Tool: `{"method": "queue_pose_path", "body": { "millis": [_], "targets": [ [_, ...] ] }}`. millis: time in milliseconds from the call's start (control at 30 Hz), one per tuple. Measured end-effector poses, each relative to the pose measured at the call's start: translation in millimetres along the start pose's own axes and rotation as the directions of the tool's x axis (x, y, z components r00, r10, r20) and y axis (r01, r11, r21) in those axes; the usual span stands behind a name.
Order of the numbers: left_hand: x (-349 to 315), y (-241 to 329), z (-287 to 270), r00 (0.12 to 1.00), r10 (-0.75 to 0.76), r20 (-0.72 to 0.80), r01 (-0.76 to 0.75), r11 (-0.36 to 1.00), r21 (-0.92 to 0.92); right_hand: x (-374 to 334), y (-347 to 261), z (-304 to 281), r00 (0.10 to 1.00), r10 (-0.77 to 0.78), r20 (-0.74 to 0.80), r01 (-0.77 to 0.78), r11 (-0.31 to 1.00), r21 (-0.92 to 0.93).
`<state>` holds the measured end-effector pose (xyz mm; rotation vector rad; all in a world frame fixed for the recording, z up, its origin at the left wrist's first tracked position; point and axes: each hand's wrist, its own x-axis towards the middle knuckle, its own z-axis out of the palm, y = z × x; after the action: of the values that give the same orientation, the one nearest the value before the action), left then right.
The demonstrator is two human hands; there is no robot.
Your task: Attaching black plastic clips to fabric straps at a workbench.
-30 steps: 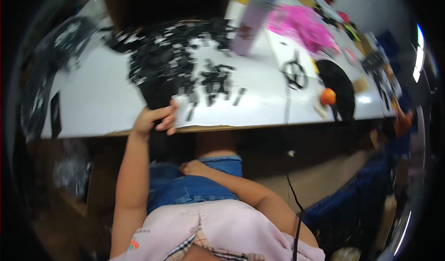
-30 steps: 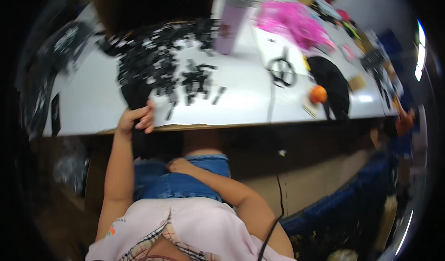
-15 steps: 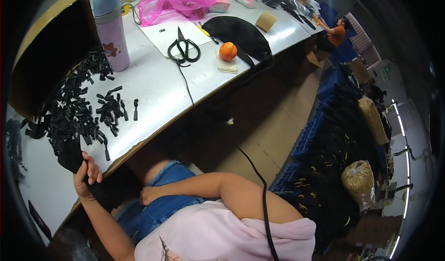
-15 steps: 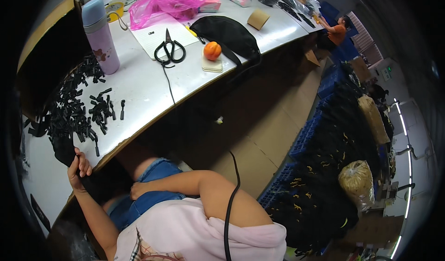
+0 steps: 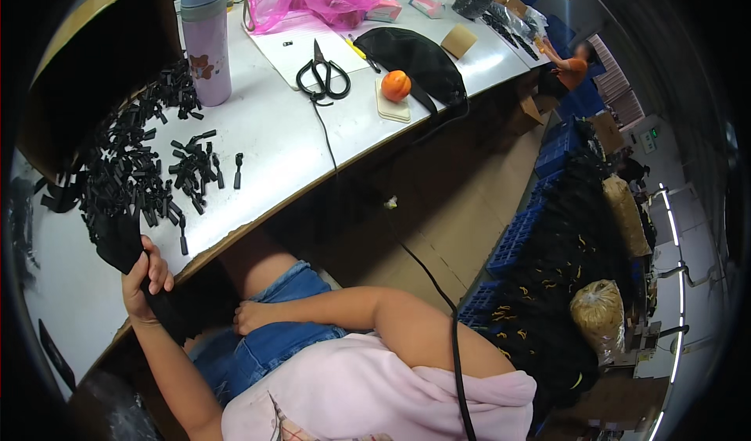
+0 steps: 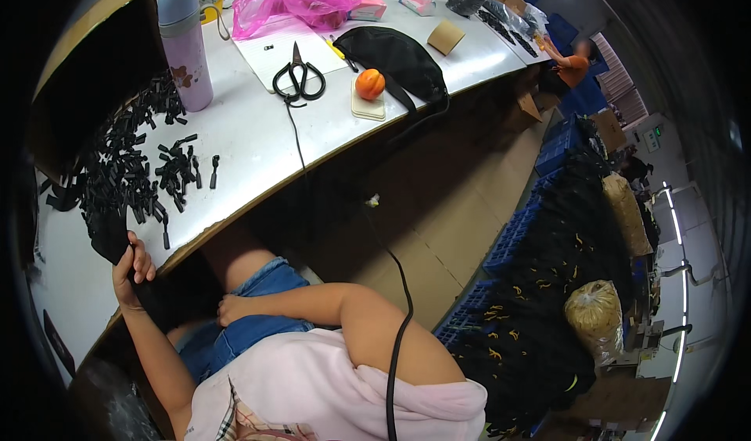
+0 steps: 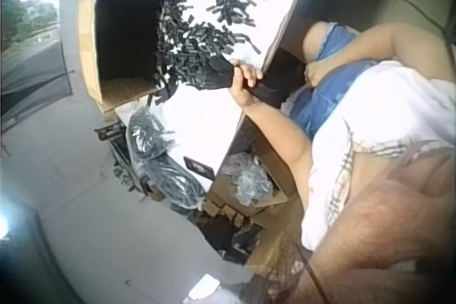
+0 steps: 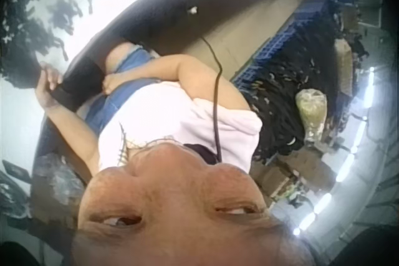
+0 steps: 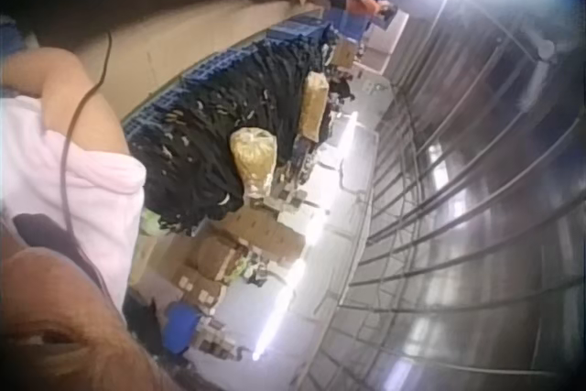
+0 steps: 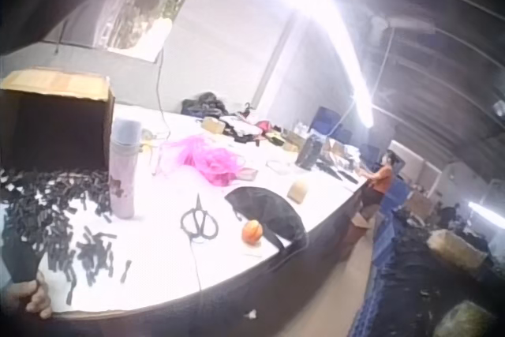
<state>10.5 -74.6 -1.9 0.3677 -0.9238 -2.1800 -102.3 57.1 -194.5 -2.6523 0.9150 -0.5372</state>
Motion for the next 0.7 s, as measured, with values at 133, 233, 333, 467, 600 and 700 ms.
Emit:
{"method": "queue_pose_path", "body": {
  "millis": [133,233,333,467,600,700],
  "targets": [
    [0,1,-2,1.000,-0.005,0.020,0.006,1.000,-0.012,-2,-3,-9,0.999,0.029,-0.042,-0.032,0.997,-0.073],
    [0,0,-1,1.000,-0.013,-0.006,0.013,1.000,-0.028,-3,-1,-10,0.994,0.094,0.064,-0.090,0.994,-0.060],
    [-1,0,-1,1.000,0.000,-0.005,0.000,1.000,-0.024,-2,0,-7,0.998,0.064,0.018,-0.063,0.996,-0.063],
    [-2,1,-2,1.000,-0.010,-0.028,0.010,1.000,-0.016,-2,2,1,0.998,0.046,-0.035,-0.050,0.992,-0.114],
    [-3,1,-1,0.999,-0.037,-0.021,0.037,0.999,-0.022,1,6,14,1.000,0.029,-0.007,-0.029,1.000,-0.003],
    [-1,0,-1,1.000,-0.005,-0.017,0.005,1.000,-0.012,6,10,22,0.997,0.022,0.080,-0.030,0.994,0.103]
  ]
}}
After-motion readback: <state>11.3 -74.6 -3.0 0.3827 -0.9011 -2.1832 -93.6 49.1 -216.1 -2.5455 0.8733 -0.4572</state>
